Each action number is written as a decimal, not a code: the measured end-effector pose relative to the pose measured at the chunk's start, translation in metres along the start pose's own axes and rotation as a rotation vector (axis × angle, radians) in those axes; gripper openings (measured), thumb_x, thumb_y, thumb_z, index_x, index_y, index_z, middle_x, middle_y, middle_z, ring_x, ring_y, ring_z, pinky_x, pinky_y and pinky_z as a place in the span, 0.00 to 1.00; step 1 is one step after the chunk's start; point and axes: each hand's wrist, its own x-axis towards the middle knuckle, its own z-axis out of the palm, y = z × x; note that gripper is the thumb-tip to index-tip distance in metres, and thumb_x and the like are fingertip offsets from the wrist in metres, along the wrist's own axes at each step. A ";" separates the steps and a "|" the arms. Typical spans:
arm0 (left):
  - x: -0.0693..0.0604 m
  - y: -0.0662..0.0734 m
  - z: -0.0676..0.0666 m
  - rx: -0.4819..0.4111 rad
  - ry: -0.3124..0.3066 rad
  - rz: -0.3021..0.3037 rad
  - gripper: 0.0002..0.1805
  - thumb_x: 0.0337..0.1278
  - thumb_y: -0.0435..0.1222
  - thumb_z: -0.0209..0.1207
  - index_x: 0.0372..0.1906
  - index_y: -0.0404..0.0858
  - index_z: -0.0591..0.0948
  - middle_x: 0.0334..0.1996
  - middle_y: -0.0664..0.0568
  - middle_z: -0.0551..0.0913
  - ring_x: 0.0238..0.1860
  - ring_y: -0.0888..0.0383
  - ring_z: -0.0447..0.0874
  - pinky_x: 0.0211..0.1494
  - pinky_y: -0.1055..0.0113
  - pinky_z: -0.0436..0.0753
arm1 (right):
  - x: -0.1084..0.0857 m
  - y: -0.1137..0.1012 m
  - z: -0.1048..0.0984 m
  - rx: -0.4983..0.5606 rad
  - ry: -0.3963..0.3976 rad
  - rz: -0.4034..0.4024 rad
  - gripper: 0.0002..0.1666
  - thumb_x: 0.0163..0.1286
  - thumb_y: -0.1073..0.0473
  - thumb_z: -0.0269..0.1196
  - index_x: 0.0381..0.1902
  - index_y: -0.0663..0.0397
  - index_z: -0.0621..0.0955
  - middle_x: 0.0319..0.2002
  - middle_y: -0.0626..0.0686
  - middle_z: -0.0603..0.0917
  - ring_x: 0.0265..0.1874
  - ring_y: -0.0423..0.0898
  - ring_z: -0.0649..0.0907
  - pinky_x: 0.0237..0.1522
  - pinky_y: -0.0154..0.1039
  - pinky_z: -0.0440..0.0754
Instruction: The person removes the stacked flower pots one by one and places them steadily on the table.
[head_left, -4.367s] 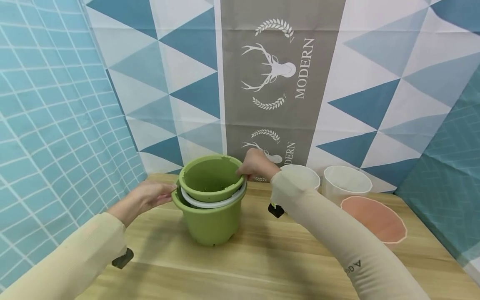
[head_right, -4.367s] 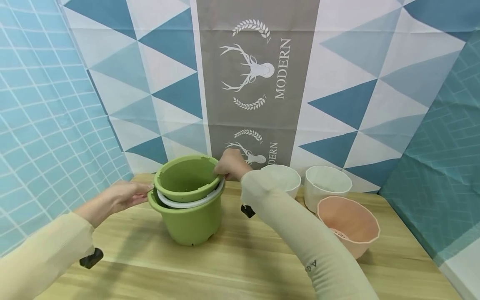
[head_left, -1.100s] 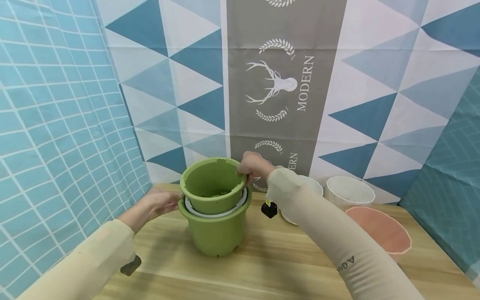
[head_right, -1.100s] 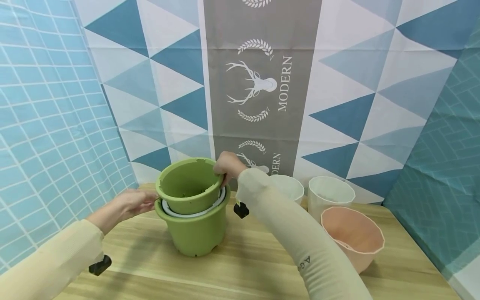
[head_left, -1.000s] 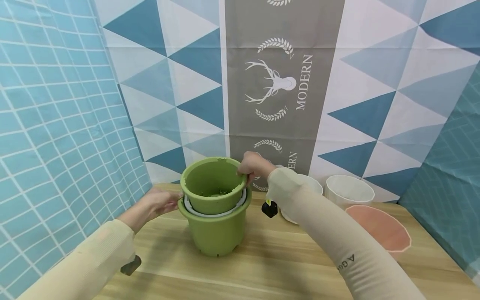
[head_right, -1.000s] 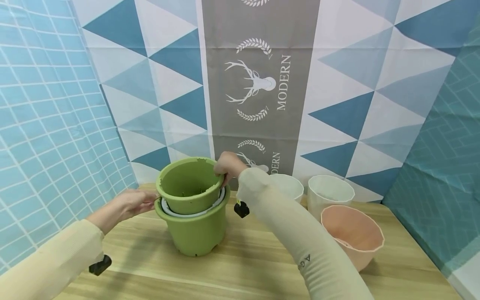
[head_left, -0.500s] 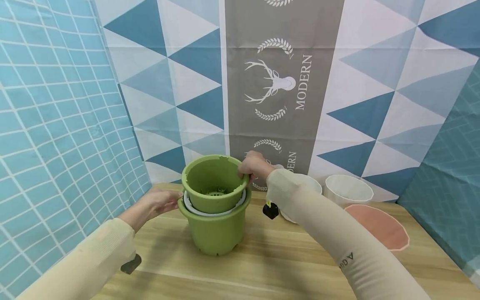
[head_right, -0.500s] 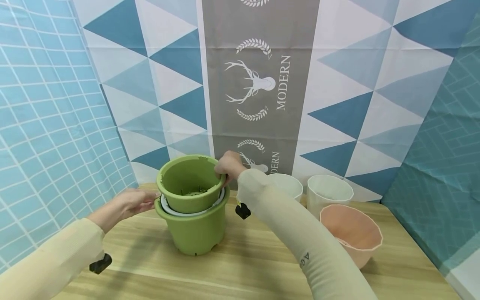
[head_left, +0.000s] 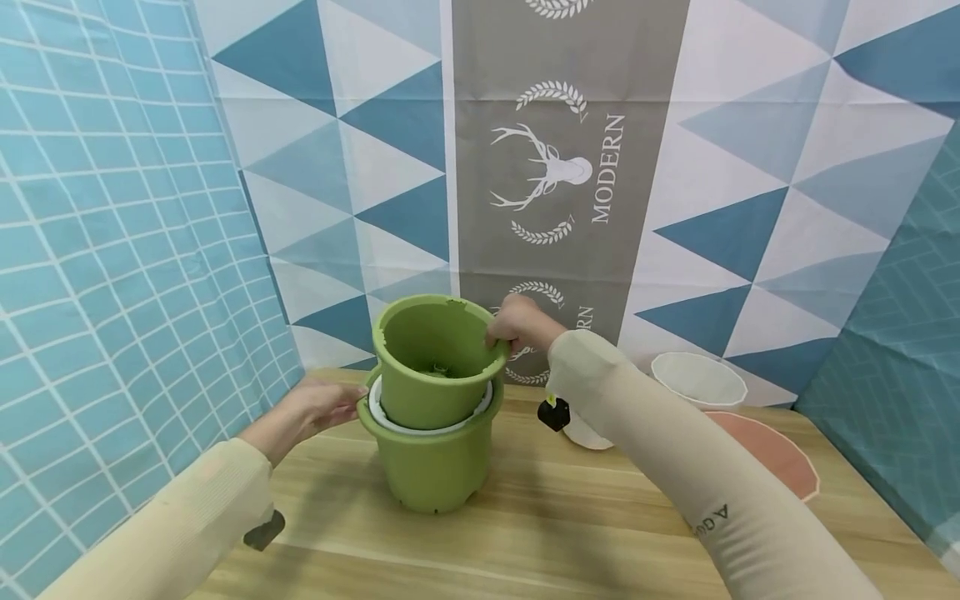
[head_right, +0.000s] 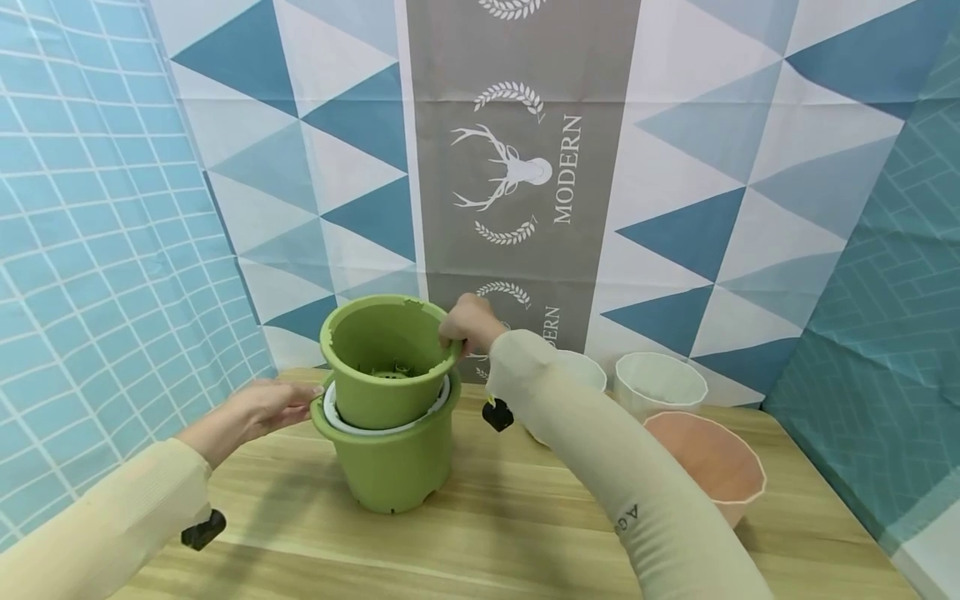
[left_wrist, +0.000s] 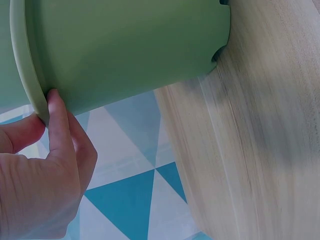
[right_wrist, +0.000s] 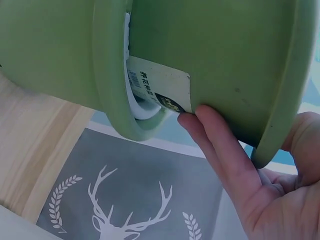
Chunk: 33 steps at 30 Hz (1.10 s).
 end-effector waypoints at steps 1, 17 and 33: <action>0.000 0.000 0.000 0.001 -0.001 0.001 0.14 0.63 0.27 0.54 0.51 0.22 0.73 0.23 0.56 0.82 0.25 0.68 0.84 0.36 0.79 0.88 | 0.000 0.001 -0.002 0.015 -0.019 -0.008 0.16 0.55 0.71 0.68 0.42 0.73 0.78 0.24 0.56 0.78 0.13 0.42 0.77 0.32 0.34 0.91; -0.001 0.001 -0.001 0.018 -0.018 0.012 0.18 0.63 0.28 0.55 0.54 0.20 0.72 0.23 0.58 0.83 0.26 0.68 0.84 0.37 0.79 0.88 | -0.005 0.026 -0.007 0.142 -0.159 -0.046 0.13 0.64 0.67 0.63 0.45 0.70 0.81 0.23 0.51 0.82 0.15 0.38 0.78 0.23 0.25 0.84; -0.001 0.000 -0.001 -0.011 -0.036 0.004 0.25 0.64 0.28 0.54 0.61 0.17 0.65 0.26 0.56 0.82 0.28 0.67 0.84 0.40 0.77 0.89 | 0.002 0.055 0.004 0.333 -0.162 0.003 0.14 0.66 0.66 0.61 0.47 0.72 0.78 0.24 0.52 0.84 0.19 0.39 0.82 0.32 0.30 0.89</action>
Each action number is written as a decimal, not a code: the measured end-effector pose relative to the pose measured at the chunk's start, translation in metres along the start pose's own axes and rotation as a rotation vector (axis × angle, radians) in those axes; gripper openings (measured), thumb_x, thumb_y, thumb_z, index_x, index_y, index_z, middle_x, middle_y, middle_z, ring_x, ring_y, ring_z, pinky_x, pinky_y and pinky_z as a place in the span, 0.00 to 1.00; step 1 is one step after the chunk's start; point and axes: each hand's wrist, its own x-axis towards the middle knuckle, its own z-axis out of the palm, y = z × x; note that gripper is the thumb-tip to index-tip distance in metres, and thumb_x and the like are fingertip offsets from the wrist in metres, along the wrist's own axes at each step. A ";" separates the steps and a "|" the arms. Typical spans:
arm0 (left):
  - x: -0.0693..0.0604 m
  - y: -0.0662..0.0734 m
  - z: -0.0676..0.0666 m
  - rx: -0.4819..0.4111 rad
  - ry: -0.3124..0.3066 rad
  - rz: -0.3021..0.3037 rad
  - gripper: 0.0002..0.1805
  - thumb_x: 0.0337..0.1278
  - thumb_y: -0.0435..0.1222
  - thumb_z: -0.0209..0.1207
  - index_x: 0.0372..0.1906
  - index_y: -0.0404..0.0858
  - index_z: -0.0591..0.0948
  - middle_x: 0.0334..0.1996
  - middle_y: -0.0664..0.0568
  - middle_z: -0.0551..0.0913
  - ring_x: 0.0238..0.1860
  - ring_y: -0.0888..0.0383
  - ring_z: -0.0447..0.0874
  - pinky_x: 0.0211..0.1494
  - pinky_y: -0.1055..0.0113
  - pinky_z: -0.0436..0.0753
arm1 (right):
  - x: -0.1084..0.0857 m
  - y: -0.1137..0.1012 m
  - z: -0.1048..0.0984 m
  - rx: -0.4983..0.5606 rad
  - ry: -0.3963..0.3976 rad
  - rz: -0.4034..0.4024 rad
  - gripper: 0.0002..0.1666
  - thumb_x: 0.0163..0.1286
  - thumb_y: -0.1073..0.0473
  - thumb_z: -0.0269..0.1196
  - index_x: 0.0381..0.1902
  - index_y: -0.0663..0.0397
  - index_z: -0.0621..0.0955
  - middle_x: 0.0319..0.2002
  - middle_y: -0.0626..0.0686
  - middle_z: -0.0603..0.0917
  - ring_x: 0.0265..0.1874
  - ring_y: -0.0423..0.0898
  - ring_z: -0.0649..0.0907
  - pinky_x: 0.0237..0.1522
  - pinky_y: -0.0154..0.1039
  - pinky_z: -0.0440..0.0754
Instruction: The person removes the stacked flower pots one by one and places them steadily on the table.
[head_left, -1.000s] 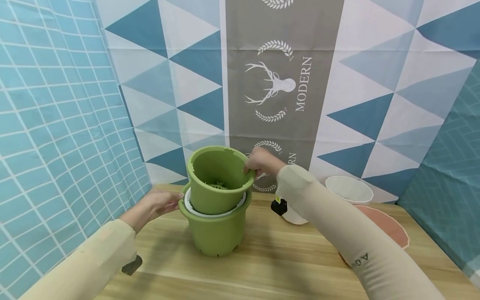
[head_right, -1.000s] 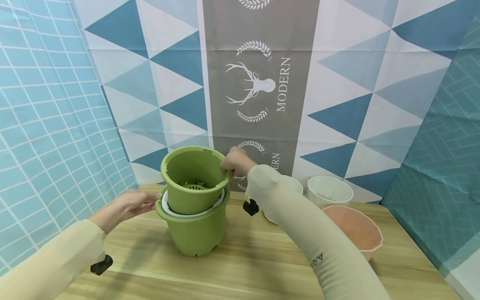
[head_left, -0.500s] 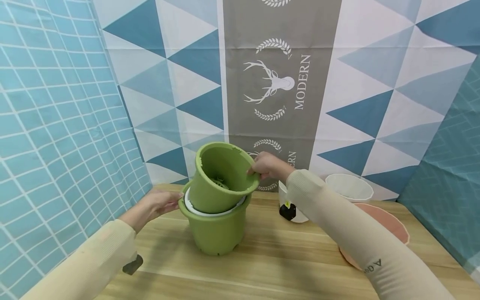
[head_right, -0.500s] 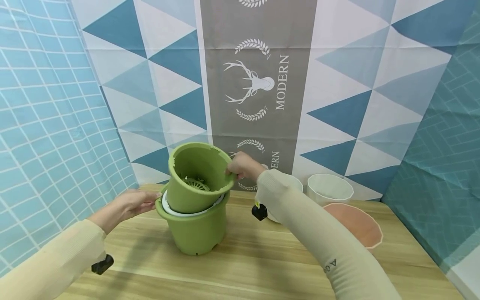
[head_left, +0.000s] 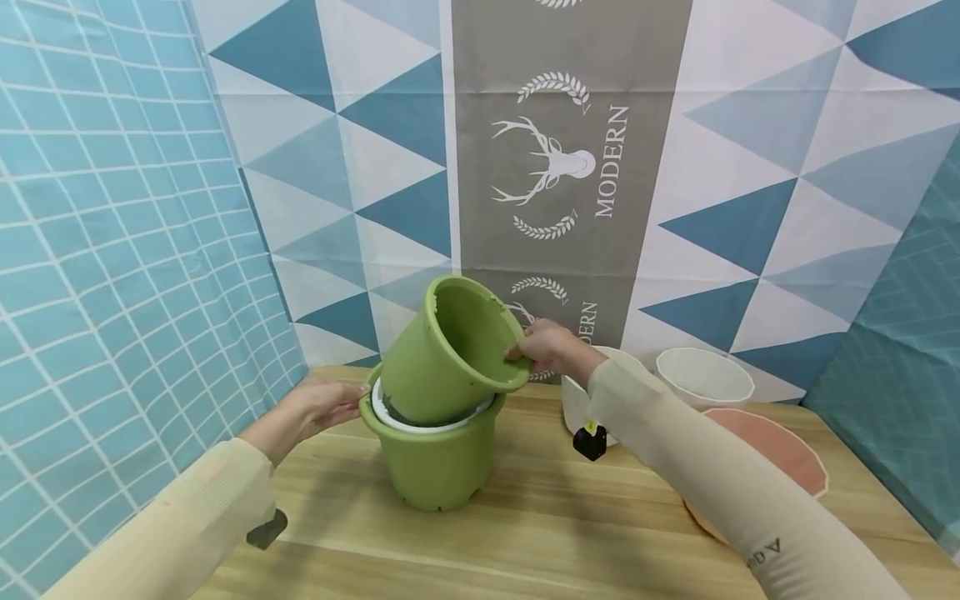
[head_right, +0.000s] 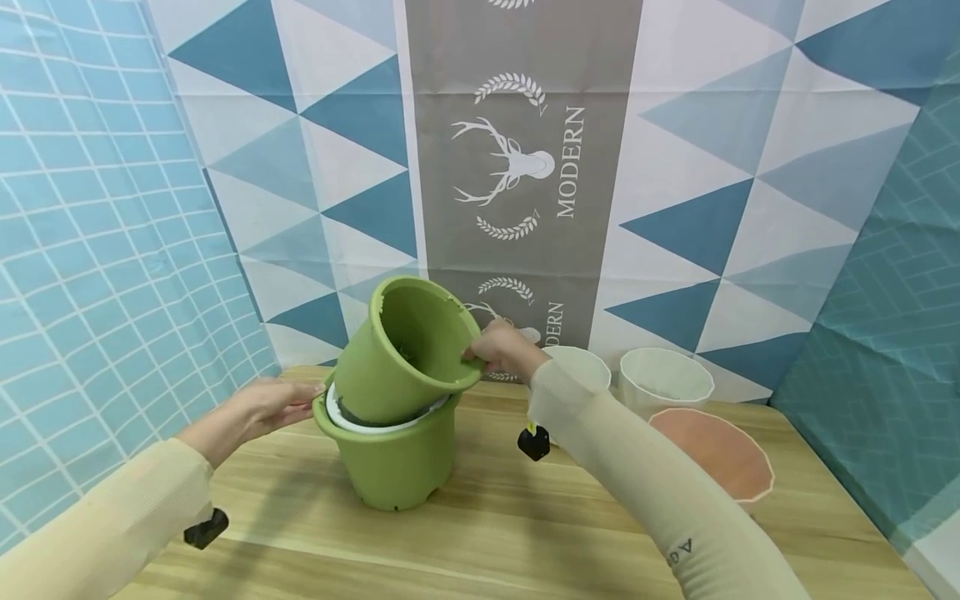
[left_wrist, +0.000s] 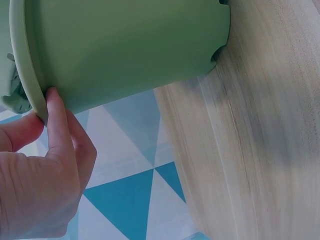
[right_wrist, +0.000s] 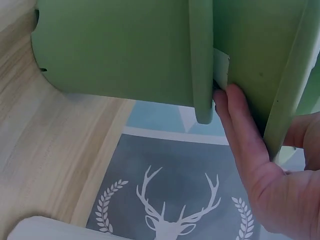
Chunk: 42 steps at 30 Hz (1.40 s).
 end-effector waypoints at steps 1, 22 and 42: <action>0.000 0.000 0.000 -0.001 0.001 0.000 0.25 0.64 0.28 0.54 0.61 0.17 0.65 0.26 0.56 0.82 0.28 0.67 0.84 0.40 0.77 0.89 | 0.000 0.001 0.000 -0.001 0.005 -0.002 0.14 0.66 0.66 0.62 0.46 0.71 0.78 0.23 0.51 0.84 0.18 0.38 0.82 0.30 0.29 0.89; 0.000 0.003 0.000 -0.005 0.031 -0.018 0.24 0.64 0.28 0.56 0.60 0.19 0.67 0.25 0.56 0.82 0.28 0.67 0.84 0.41 0.76 0.89 | -0.008 0.015 0.009 0.139 0.090 -0.083 0.15 0.66 0.68 0.61 0.48 0.74 0.77 0.43 0.66 0.85 0.22 0.40 0.85 0.37 0.33 0.91; -0.001 0.003 0.001 -0.014 0.005 -0.042 0.20 0.64 0.29 0.55 0.57 0.22 0.69 0.28 0.55 0.80 0.29 0.67 0.83 0.42 0.77 0.89 | -0.021 0.036 0.022 0.033 0.275 -0.226 0.15 0.66 0.61 0.64 0.45 0.68 0.81 0.40 0.65 0.87 0.33 0.50 0.89 0.35 0.34 0.90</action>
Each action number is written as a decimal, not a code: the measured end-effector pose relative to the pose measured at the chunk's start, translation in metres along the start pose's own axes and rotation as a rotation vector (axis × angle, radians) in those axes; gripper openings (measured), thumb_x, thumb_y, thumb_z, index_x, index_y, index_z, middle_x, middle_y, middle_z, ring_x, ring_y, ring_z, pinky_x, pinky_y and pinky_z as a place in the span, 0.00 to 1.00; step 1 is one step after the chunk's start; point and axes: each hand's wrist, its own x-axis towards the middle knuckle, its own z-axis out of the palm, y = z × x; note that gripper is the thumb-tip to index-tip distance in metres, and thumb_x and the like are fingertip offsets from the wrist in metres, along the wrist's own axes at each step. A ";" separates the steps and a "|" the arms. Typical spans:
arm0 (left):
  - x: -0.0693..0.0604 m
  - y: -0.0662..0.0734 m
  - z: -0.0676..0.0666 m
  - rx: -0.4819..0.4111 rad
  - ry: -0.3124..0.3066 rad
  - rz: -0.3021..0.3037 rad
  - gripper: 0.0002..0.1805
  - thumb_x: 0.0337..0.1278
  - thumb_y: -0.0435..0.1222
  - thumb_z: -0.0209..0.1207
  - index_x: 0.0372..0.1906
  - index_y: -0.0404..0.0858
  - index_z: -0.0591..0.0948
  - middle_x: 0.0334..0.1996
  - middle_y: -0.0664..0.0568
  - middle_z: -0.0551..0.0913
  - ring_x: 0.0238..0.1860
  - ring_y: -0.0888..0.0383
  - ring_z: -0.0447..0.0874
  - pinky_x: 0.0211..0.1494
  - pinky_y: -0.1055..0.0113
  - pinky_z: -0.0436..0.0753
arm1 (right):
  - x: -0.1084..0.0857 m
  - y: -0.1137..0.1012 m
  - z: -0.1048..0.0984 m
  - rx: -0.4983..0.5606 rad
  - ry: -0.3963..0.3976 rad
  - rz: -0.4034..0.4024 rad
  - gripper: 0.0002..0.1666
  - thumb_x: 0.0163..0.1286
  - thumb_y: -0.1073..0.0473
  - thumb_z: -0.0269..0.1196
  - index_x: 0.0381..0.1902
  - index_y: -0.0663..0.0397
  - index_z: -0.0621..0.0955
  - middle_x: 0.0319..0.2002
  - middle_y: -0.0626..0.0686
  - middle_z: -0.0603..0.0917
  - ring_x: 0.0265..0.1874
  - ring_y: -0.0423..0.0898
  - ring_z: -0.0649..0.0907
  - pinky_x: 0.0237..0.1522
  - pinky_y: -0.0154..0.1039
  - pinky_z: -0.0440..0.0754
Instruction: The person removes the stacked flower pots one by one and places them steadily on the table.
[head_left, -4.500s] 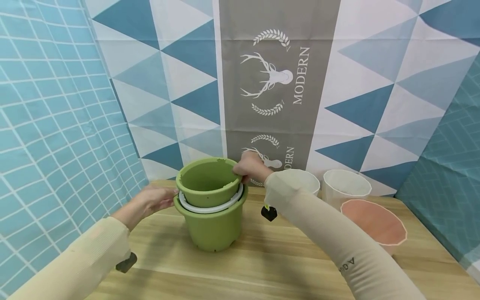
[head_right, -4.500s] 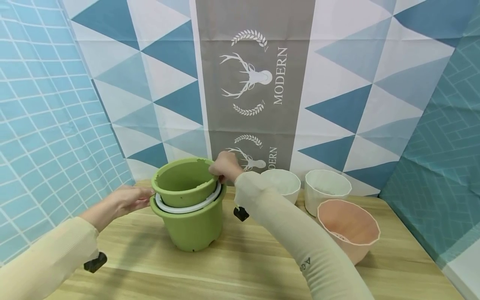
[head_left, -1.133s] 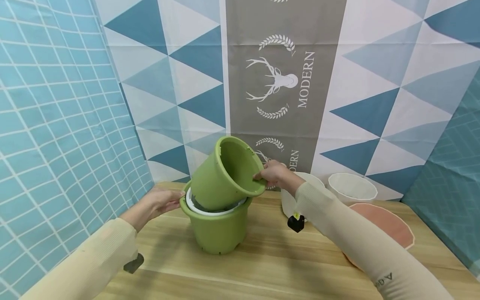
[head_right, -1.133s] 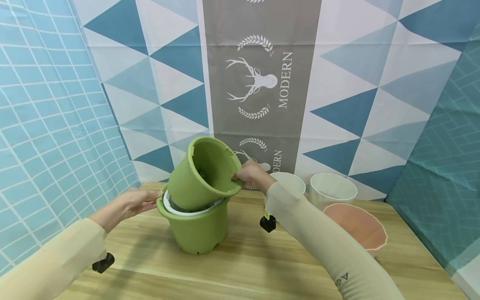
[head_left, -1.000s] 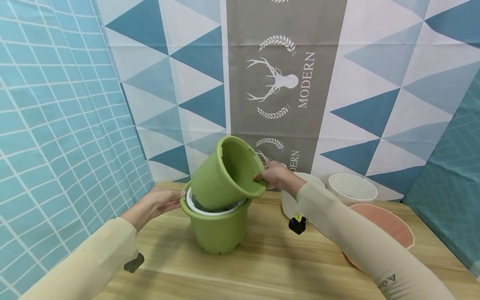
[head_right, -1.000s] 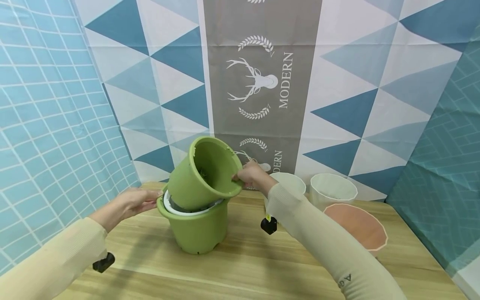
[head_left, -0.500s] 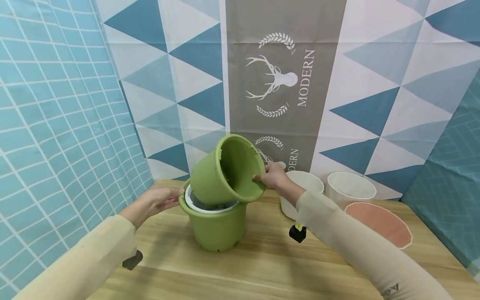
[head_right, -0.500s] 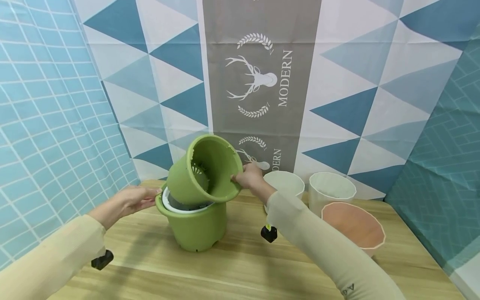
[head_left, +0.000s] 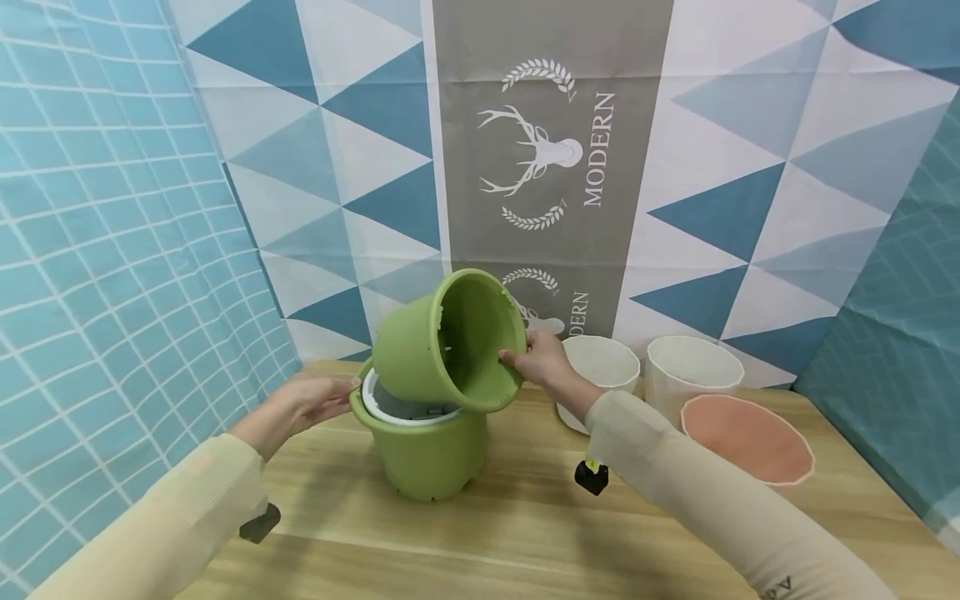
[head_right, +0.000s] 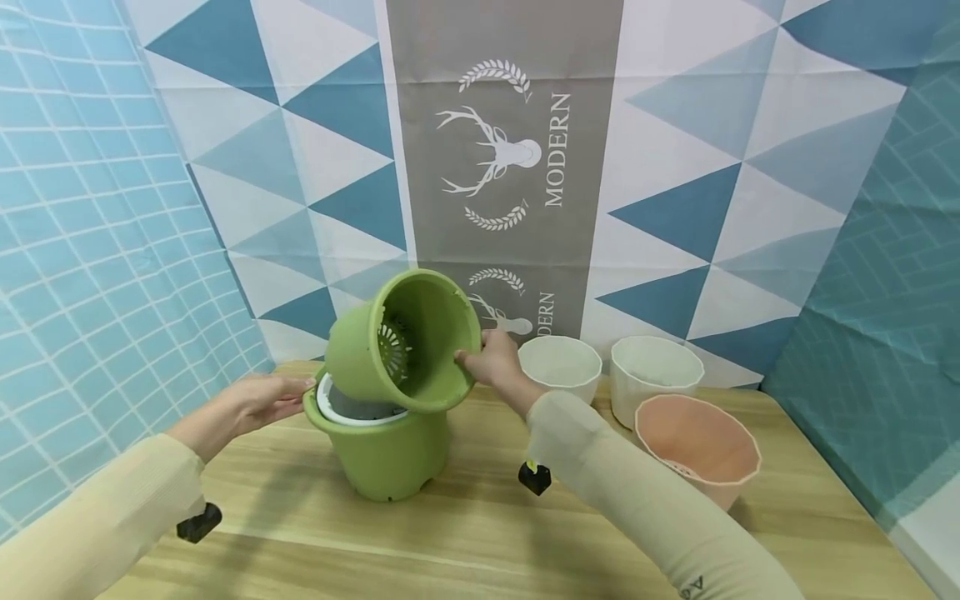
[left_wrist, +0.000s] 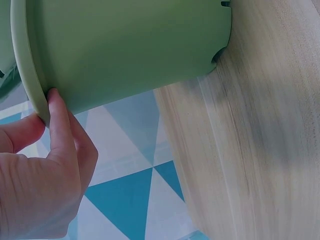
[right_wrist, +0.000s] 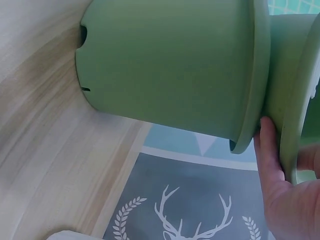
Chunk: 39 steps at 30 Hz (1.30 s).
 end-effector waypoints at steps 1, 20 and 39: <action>0.000 0.000 -0.001 0.000 0.001 -0.001 0.20 0.64 0.29 0.56 0.57 0.22 0.69 0.27 0.55 0.80 0.29 0.67 0.83 0.42 0.77 0.89 | 0.000 0.000 0.001 -0.010 0.005 -0.008 0.15 0.66 0.61 0.64 0.45 0.67 0.81 0.40 0.65 0.87 0.34 0.51 0.89 0.36 0.34 0.90; 0.006 -0.007 -0.003 0.003 -0.094 0.038 0.26 0.67 0.29 0.52 0.64 0.19 0.62 0.30 0.59 0.80 0.32 0.69 0.82 0.43 0.79 0.88 | -0.003 0.010 0.001 -0.049 0.064 -0.044 0.16 0.64 0.58 0.66 0.42 0.66 0.83 0.38 0.64 0.87 0.34 0.51 0.88 0.38 0.35 0.89; 0.009 -0.005 -0.008 -0.045 -0.081 -0.019 0.09 0.66 0.31 0.54 0.48 0.33 0.73 0.32 0.58 0.80 0.34 0.69 0.83 0.46 0.79 0.87 | 0.001 0.013 0.004 -0.024 0.052 -0.047 0.15 0.64 0.58 0.65 0.44 0.65 0.82 0.38 0.63 0.88 0.35 0.51 0.89 0.40 0.36 0.89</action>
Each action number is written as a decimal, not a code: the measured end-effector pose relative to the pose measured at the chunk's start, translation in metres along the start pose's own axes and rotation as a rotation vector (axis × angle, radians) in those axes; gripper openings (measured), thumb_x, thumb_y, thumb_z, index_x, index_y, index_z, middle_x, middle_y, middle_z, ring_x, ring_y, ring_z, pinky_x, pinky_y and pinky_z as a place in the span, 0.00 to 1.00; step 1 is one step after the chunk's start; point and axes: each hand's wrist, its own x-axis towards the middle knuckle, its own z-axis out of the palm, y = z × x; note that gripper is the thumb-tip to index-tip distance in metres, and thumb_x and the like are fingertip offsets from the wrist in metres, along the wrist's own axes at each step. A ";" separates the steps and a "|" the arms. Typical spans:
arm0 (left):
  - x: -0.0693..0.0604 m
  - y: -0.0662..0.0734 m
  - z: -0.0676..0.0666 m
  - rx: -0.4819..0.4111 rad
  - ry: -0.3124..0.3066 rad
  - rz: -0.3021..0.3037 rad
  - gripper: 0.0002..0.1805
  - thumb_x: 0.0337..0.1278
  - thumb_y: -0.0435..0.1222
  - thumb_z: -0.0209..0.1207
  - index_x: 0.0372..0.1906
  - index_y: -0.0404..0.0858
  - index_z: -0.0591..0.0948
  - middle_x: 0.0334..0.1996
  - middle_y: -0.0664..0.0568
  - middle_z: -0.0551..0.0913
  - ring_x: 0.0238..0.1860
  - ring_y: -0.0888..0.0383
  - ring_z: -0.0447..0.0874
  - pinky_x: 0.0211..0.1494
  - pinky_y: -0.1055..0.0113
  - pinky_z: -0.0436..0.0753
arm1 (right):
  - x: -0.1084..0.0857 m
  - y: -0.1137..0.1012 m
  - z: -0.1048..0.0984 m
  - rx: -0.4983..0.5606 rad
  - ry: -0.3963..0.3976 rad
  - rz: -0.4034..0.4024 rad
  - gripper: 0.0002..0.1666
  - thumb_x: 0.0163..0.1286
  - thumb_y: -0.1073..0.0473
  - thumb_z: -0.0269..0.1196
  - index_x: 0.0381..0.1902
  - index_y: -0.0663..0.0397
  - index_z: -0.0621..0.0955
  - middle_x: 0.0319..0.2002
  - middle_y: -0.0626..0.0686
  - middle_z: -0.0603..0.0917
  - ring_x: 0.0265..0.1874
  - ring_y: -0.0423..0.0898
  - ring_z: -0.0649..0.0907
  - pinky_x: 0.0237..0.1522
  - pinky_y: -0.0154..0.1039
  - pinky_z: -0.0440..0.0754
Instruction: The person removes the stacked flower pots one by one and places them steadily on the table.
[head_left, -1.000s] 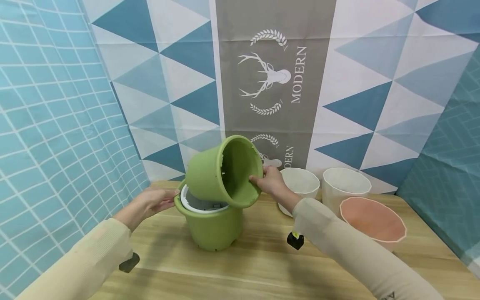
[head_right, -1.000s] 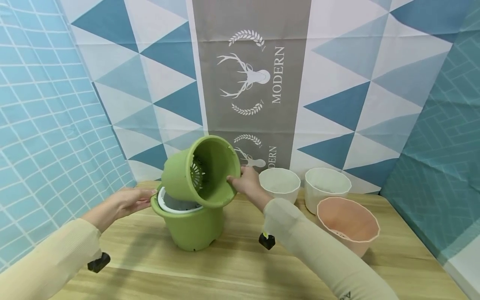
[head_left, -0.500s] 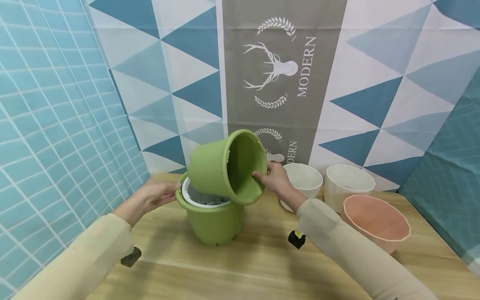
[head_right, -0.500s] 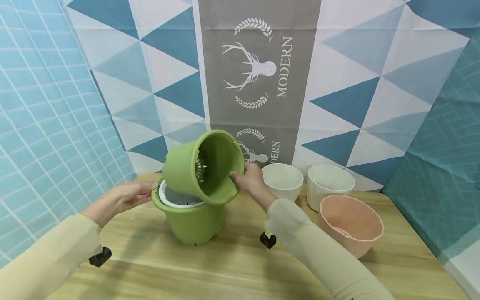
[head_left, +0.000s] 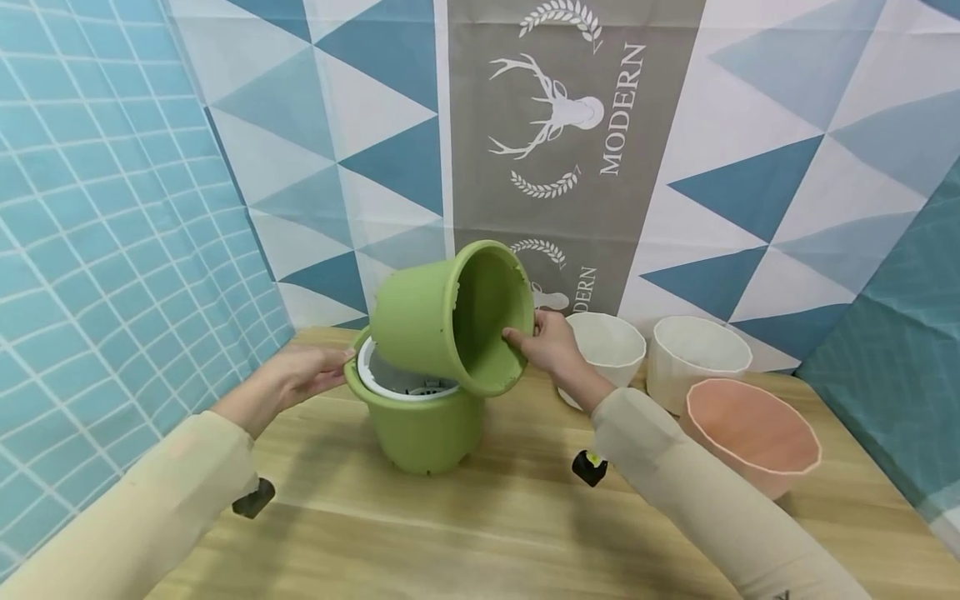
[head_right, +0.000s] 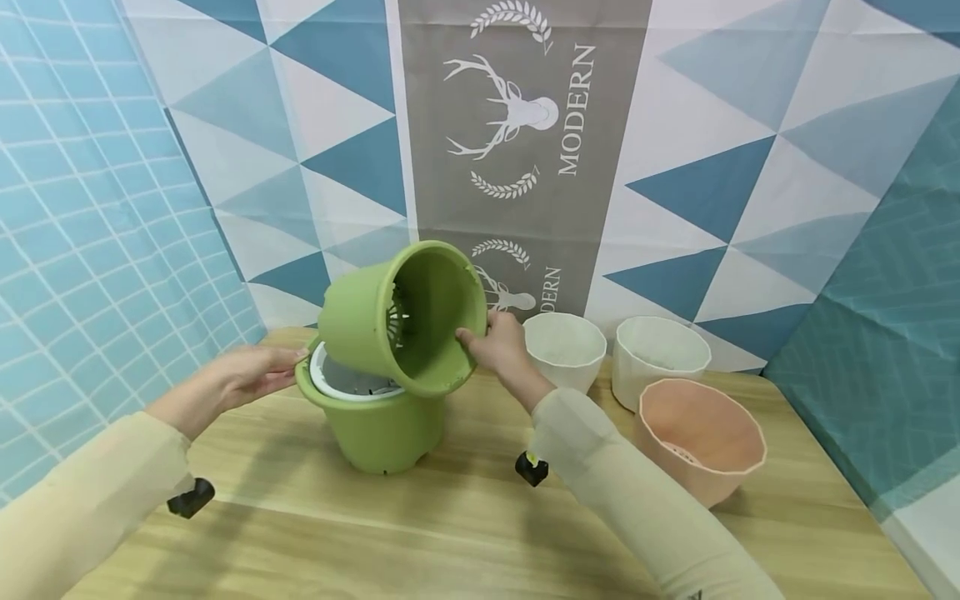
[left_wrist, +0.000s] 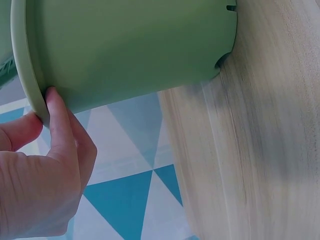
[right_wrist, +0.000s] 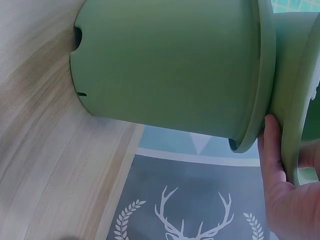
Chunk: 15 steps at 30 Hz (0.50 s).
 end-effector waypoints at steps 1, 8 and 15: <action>0.000 0.001 0.000 -0.002 0.000 0.003 0.09 0.66 0.31 0.54 0.48 0.33 0.72 0.32 0.58 0.80 0.34 0.69 0.83 0.47 0.79 0.87 | 0.000 -0.001 0.000 0.002 0.001 -0.002 0.15 0.64 0.58 0.65 0.44 0.65 0.82 0.39 0.63 0.87 0.35 0.51 0.89 0.39 0.36 0.90; -0.002 0.003 0.001 -0.020 0.003 0.004 0.09 0.66 0.29 0.53 0.48 0.32 0.72 0.32 0.57 0.79 0.34 0.68 0.82 0.46 0.79 0.87 | 0.001 -0.003 -0.001 -0.012 -0.010 0.005 0.16 0.65 0.58 0.65 0.45 0.65 0.82 0.40 0.64 0.87 0.35 0.51 0.89 0.38 0.34 0.90; -0.001 0.001 0.002 -0.042 -0.007 0.008 0.06 0.66 0.30 0.53 0.44 0.32 0.72 0.28 0.56 0.82 0.31 0.67 0.85 0.44 0.79 0.88 | -0.001 -0.001 -0.001 -0.027 0.005 0.006 0.16 0.64 0.57 0.65 0.44 0.64 0.82 0.38 0.63 0.88 0.32 0.48 0.88 0.38 0.35 0.89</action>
